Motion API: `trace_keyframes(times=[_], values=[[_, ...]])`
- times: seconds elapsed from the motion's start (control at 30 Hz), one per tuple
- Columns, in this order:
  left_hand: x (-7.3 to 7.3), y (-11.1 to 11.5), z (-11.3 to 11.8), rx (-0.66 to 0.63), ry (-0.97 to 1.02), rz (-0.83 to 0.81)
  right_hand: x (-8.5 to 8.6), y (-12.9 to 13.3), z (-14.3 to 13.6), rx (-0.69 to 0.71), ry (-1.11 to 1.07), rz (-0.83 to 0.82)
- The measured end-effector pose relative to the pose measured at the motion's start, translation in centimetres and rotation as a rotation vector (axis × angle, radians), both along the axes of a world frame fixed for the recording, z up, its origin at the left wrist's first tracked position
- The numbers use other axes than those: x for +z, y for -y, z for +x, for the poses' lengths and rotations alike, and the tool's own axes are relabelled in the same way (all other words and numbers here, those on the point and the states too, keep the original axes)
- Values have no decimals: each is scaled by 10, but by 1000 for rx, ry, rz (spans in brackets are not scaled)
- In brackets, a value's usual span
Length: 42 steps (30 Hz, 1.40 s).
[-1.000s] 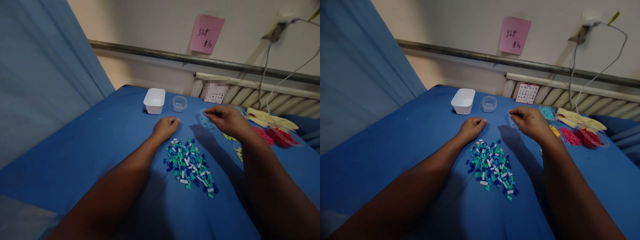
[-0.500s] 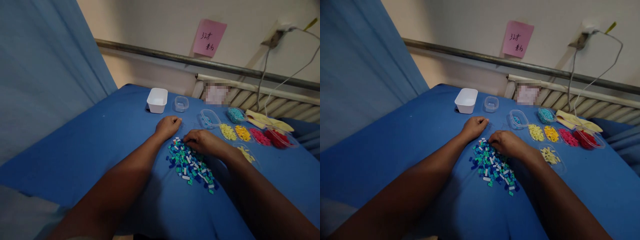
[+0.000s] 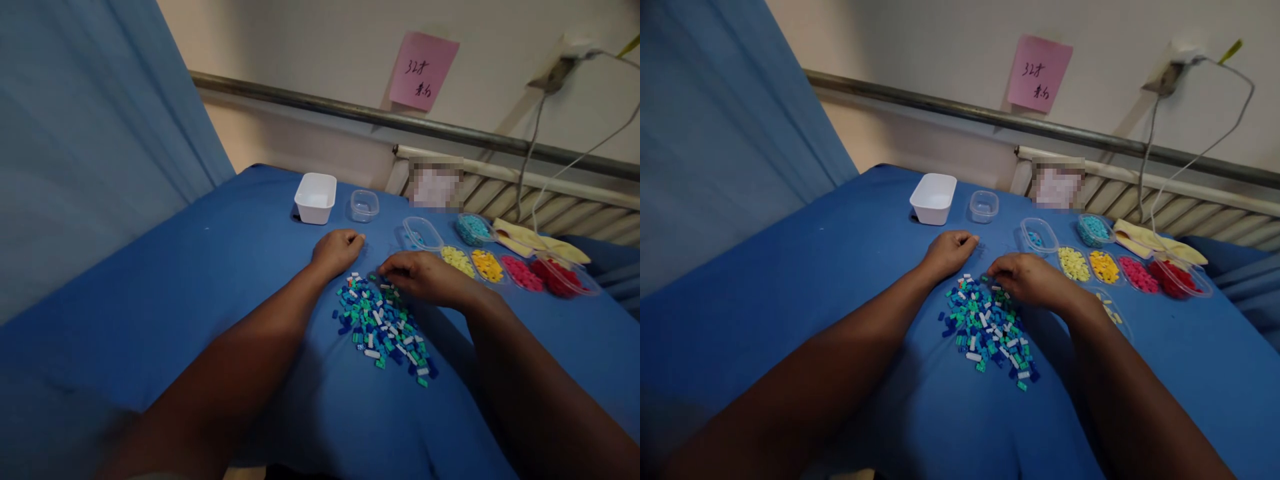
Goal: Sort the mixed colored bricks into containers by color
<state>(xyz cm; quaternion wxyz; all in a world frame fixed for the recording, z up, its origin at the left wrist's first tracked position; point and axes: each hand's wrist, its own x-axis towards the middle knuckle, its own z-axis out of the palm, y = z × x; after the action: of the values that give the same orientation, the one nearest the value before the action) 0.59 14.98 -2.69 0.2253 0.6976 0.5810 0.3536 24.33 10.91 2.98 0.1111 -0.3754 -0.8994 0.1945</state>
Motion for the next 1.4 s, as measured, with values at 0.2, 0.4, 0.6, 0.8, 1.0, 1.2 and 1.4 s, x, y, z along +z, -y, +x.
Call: trace_keyframes(times=[0.2, 0.4, 0.6, 0.8, 1.0, 1.2, 1.4], values=[[-2, -2, 0, -8, -16, -1, -2, 6, -5, 51, -55, -146], [1, -1, 0, -16, -19, -7, -5, 14, -21, 90, 44, -152], [0, -1, 0, -4, -26, -7, -7, 13, -26, 52, 28, -112], [1, 1, 0, 1, -26, -11, 4, -4, 12, -84, -99, -132], [3, 1, 1, 3, -39, -24, -1, -34, 57, -422, -182, 183], [2, 1, 0, -5, -35, -14, -15, -50, 62, -601, -228, 381], [0, -1, 0, -5, -44, -7, -7, -13, 6, -5, -151, -14]])
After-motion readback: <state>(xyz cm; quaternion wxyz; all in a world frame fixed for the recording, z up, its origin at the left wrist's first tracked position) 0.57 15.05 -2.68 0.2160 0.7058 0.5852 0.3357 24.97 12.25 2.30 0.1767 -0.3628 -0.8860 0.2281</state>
